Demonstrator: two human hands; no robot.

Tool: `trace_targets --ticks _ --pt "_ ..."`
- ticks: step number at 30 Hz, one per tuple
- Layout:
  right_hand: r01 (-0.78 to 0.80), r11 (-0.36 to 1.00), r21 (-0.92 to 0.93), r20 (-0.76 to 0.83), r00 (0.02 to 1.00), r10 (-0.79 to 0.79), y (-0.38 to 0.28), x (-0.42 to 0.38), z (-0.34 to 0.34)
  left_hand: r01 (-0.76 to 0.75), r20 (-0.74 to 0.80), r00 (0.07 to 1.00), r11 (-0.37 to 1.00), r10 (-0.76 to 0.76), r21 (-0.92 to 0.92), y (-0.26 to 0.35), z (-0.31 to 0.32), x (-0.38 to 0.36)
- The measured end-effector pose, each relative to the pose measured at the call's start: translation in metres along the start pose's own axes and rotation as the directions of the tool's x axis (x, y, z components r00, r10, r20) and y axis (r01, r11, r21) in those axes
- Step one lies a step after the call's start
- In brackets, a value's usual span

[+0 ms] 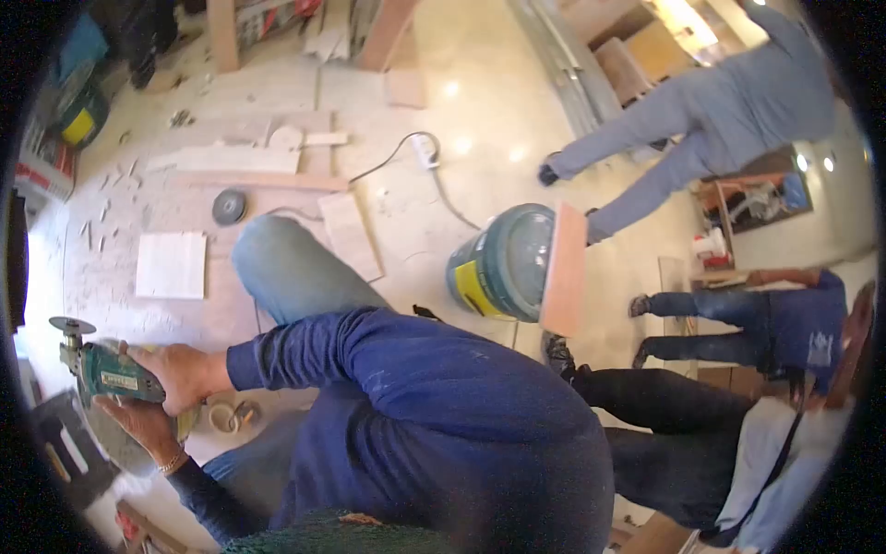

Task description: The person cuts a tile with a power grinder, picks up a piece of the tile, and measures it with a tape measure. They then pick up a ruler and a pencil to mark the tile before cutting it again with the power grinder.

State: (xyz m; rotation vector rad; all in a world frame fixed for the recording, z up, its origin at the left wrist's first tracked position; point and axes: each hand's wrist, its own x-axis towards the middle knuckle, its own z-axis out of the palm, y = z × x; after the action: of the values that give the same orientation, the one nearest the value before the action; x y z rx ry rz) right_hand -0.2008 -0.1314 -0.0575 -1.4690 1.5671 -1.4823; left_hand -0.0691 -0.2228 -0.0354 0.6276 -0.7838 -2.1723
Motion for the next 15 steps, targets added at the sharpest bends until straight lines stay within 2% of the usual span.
trace_targets --ticks 1,2,4,7,8,9,11,12,14,15 --pt "-0.024 0.999 -0.031 0.010 1.000 0.024 0.000 -0.005 -0.004 0.006 0.032 0.999 1.000 -0.005 -0.022 -0.008 0.003 0.003" --pt "-0.024 0.998 -0.058 -0.004 1.000 0.023 -0.011 -0.005 -0.016 0.058 -0.002 0.998 0.998 -0.058 0.032 -0.008 0.005 0.010" --pt "-0.170 0.977 -0.127 0.121 0.975 0.186 -0.034 -0.009 -0.039 0.123 -0.038 0.992 0.987 -0.120 0.104 -0.014 -0.002 0.023" --pt "-0.106 0.974 -0.200 0.121 0.984 0.132 -0.037 -0.015 -0.045 0.115 -0.011 0.993 0.993 -0.115 0.037 -0.024 0.009 0.019" --pt "-0.194 0.948 -0.254 0.189 0.951 0.245 -0.059 -0.014 -0.059 0.082 -0.019 0.997 0.995 -0.081 0.055 -0.024 0.019 0.017" --pt "-0.165 0.944 -0.286 0.200 0.953 0.227 -0.062 -0.016 -0.061 0.052 -0.001 0.999 0.998 -0.052 0.028 -0.022 0.021 0.016" --pt "0.049 0.969 -0.243 0.148 0.989 -0.013 -0.052 -0.022 -0.062 0.080 0.141 0.987 0.997 -0.078 -0.010 -0.019 0.015 0.013" --pt "0.068 0.964 -0.258 0.166 0.986 -0.025 -0.046 -0.022 -0.065 0.059 0.146 0.988 0.998 -0.054 -0.030 -0.016 0.022 0.007" --pt "0.060 0.911 -0.408 0.064 0.997 -0.037 -0.030 -0.026 -0.073 -0.082 0.000 0.997 0.997 0.082 -0.015 -0.009 0.039 -0.004" --pt "0.055 0.929 -0.366 0.093 0.995 -0.023 -0.023 -0.024 -0.087 -0.097 0.001 0.995 0.995 0.097 -0.023 -0.006 0.043 -0.005"
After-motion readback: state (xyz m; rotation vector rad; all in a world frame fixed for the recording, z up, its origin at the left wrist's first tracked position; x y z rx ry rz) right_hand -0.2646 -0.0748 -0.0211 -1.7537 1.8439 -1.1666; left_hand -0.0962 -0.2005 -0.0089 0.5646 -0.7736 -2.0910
